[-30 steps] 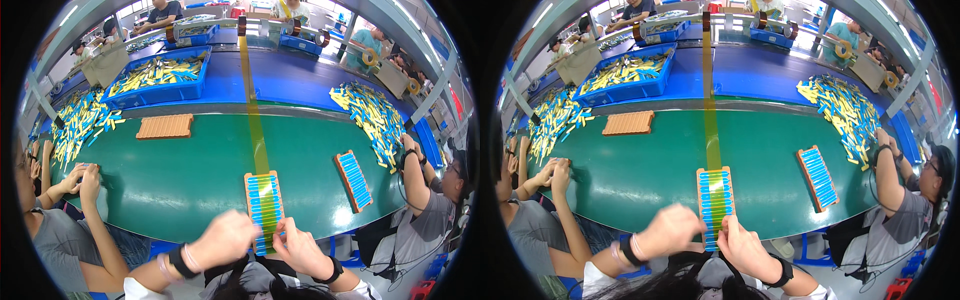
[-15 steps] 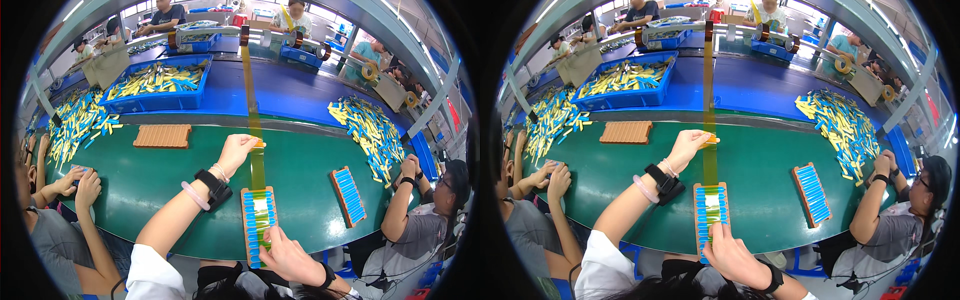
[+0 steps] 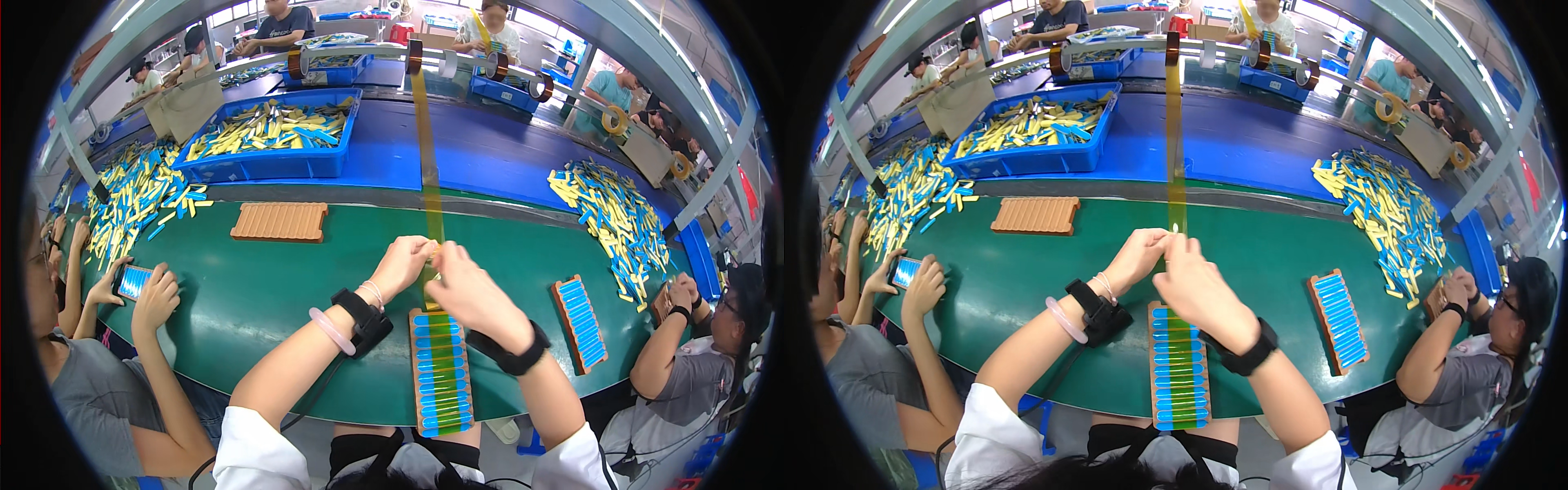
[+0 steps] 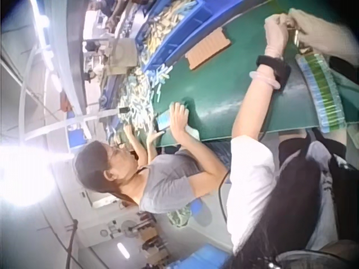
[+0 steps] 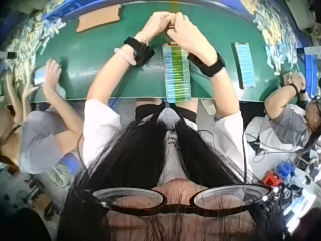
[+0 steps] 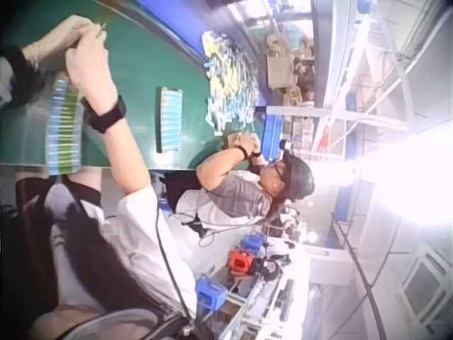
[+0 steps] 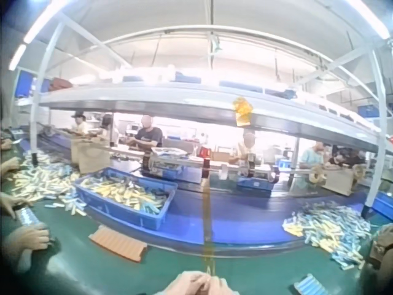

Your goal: The person is manually assembling small colorful electronic or plastic components into trays and applying tape to secure them at a factory workbench.

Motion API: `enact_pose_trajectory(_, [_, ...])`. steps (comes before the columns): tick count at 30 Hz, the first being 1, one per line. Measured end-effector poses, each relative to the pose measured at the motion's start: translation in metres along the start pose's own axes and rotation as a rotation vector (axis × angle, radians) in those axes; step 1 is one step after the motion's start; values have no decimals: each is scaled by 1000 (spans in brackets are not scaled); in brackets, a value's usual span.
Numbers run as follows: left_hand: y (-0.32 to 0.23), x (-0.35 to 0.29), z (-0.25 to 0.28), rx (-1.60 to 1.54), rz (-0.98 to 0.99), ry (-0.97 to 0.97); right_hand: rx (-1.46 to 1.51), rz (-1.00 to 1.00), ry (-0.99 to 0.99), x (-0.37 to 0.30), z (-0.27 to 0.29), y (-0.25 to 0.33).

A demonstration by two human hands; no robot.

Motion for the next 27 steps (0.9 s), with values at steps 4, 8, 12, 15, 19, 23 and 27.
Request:
enact_pose_trajectory(4, [-14,-6,26,-99,-372,176,155,-10,-72,-31,18,-22])
enact_pose_trajectory(8, [-57,-24,43,954,-655,-254,139,-117,81,-62,15,-52])
enact_pose_trajectory(12, [-95,-42,57,604,-542,-517,122,33,145,-60,-23,-50])
enact_pose_trajectory(15, [-93,-57,64,-366,-208,5,-83,-114,143,-47,-47,-17])
enact_pose_trajectory(19, [-75,-83,54,-551,138,421,-357,-191,170,-32,-58,22])
enact_pose_trajectory(23, [-47,-116,30,-1082,132,36,-500,183,318,10,-55,10])
enact_pose_trajectory(27, [-35,-141,8,-1012,33,66,-760,181,177,46,-29,-32])
Point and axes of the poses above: each hand's wrist, its own x-axis towards the middle knuckle, its own z-axis out of the back of the hand, y = z × x, the point moved 1 cm from there along x, towards the middle knuckle, and after that the axes turned 12 degrees about y, right-handed, at the moved point
